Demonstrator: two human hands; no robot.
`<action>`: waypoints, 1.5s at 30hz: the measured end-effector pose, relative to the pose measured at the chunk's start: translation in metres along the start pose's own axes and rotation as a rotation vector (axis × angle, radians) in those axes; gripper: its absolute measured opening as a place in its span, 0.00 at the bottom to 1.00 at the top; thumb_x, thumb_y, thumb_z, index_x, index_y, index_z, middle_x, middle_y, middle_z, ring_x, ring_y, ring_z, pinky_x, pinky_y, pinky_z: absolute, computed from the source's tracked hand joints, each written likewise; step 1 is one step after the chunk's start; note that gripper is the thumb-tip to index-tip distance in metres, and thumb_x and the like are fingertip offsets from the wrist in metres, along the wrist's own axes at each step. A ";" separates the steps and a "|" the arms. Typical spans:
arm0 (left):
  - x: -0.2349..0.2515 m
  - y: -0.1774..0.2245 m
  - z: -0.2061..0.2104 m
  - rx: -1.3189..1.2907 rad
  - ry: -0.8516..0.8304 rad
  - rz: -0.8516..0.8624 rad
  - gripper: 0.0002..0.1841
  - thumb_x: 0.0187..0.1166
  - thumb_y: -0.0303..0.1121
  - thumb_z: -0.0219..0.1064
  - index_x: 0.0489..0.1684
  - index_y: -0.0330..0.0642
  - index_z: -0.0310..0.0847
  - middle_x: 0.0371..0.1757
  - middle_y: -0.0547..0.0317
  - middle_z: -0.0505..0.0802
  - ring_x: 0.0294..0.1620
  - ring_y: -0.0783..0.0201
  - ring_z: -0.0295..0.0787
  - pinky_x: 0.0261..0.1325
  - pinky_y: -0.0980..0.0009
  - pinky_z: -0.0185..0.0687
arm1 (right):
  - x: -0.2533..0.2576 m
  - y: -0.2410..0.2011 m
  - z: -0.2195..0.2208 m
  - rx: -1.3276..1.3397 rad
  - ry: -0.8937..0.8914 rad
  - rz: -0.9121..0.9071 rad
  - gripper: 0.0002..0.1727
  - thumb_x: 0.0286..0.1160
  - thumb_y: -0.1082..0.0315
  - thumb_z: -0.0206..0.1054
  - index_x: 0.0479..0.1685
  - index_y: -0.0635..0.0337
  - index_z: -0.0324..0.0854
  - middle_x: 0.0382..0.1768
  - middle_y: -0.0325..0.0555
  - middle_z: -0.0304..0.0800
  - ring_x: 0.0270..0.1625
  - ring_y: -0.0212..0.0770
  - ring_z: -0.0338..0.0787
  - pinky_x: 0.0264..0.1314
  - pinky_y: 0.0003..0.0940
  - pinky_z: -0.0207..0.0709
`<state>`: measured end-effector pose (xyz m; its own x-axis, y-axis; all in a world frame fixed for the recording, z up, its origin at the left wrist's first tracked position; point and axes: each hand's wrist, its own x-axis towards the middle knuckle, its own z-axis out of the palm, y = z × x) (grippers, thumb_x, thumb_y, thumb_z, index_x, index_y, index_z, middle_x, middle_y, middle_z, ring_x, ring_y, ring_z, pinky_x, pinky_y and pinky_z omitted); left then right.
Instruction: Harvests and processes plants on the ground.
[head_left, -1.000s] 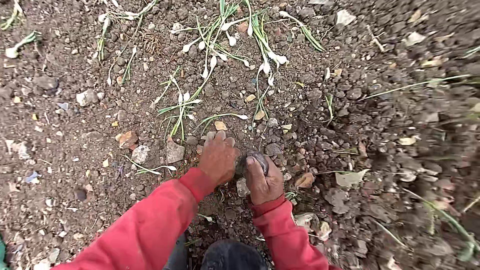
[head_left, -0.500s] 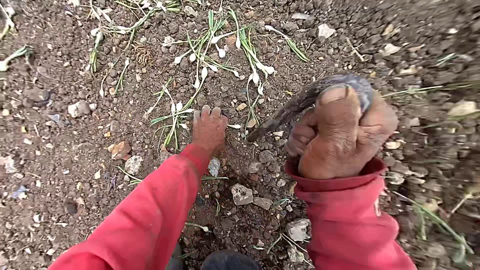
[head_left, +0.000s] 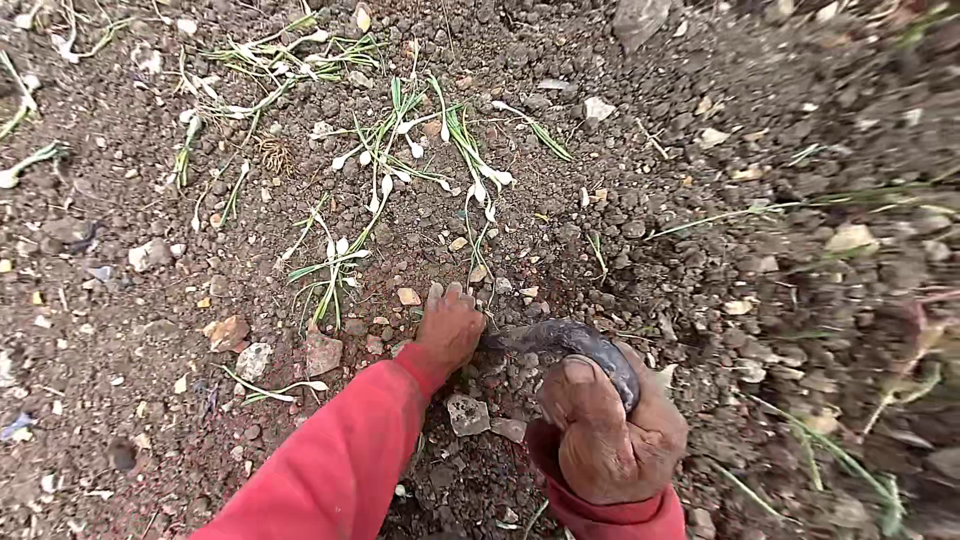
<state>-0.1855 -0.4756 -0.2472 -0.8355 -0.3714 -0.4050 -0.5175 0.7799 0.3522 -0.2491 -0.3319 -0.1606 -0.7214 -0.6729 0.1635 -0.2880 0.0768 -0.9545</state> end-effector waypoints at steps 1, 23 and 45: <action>-0.001 -0.002 0.004 -0.017 0.018 -0.042 0.08 0.80 0.35 0.69 0.48 0.48 0.94 0.59 0.53 0.92 0.73 0.45 0.78 0.76 0.41 0.67 | -0.002 -0.015 -0.019 -0.028 -0.002 -0.023 0.20 0.85 0.40 0.58 0.41 0.44 0.80 0.14 0.28 0.70 0.13 0.28 0.72 0.13 0.29 0.69; -0.215 -0.013 0.074 -0.112 -0.212 0.025 0.09 0.81 0.30 0.67 0.51 0.43 0.92 0.52 0.49 0.95 0.63 0.45 0.89 0.65 0.46 0.86 | -0.004 0.074 -0.050 -0.322 -0.026 0.253 0.23 0.85 0.44 0.60 0.50 0.58 0.81 0.25 0.39 0.82 0.20 0.33 0.81 0.24 0.39 0.79; -0.237 0.011 0.098 -0.334 -0.151 -0.268 0.11 0.84 0.31 0.63 0.51 0.38 0.91 0.58 0.44 0.92 0.71 0.43 0.83 0.76 0.44 0.76 | -0.197 0.048 0.034 -0.139 -0.532 0.278 0.29 0.82 0.38 0.56 0.37 0.57 0.82 0.14 0.36 0.76 0.13 0.35 0.77 0.16 0.40 0.76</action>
<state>0.0248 -0.3301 -0.2305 -0.6405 -0.4409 -0.6288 -0.7637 0.4516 0.4613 -0.0993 -0.2212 -0.2472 -0.3788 -0.8860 -0.2673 -0.2393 0.3728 -0.8965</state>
